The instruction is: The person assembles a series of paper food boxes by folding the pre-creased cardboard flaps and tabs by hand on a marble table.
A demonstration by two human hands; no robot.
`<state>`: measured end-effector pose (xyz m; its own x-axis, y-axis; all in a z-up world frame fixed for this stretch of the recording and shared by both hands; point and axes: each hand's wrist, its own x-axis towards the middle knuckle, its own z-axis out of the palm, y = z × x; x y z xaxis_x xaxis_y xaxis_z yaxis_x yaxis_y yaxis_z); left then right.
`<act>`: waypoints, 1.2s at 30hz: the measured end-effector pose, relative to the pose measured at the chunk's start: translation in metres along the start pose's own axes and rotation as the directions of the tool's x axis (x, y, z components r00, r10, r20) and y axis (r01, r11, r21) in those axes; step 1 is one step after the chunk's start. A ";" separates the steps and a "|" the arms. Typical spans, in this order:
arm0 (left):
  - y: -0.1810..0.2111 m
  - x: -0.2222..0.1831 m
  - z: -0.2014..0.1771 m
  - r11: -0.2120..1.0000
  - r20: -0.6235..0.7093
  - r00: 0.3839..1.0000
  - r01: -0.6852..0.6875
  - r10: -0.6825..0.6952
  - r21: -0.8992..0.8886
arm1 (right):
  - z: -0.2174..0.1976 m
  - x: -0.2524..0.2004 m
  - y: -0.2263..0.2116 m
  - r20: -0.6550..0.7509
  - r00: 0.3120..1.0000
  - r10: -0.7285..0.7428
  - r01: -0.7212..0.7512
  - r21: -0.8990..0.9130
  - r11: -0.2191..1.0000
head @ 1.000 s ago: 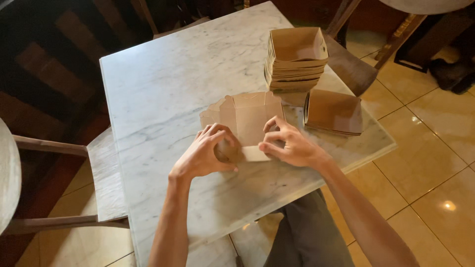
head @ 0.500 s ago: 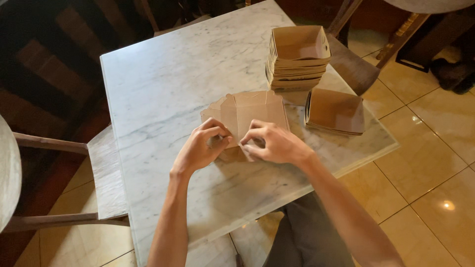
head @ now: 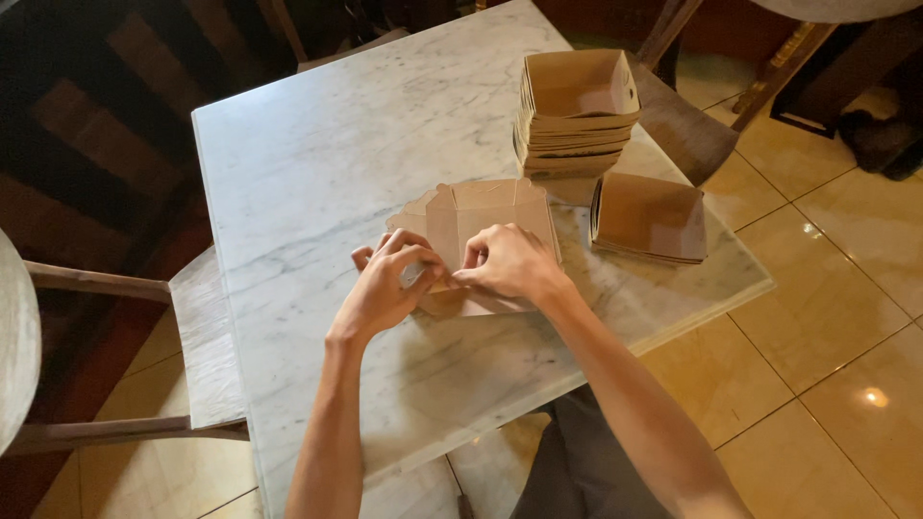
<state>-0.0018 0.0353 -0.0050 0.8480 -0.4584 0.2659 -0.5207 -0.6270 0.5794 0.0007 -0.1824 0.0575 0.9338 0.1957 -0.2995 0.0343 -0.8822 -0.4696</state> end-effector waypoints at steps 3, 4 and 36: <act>0.000 -0.001 -0.001 0.998 0.059 0.996 0.064 -0.063 -0.010 | -0.002 0.006 -0.005 0.059 0.993 0.105 -0.105 -0.002 0.994; 0.005 0.000 -0.004 0.998 0.058 0.996 0.063 -0.063 -0.009 | -0.003 0.006 -0.007 0.058 0.993 0.104 -0.104 -0.002 0.995; 0.010 0.002 -0.011 0.990 0.238 0.961 0.132 -0.138 0.042 | 0.014 -0.024 0.023 -0.174 0.928 -0.328 0.366 0.273 0.890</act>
<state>-0.0040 0.0344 0.0099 0.8638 -0.5038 -0.0075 -0.4079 -0.7080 0.5765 -0.0262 -0.2017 0.0420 0.9177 0.3967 0.0210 0.2751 -0.5965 -0.7540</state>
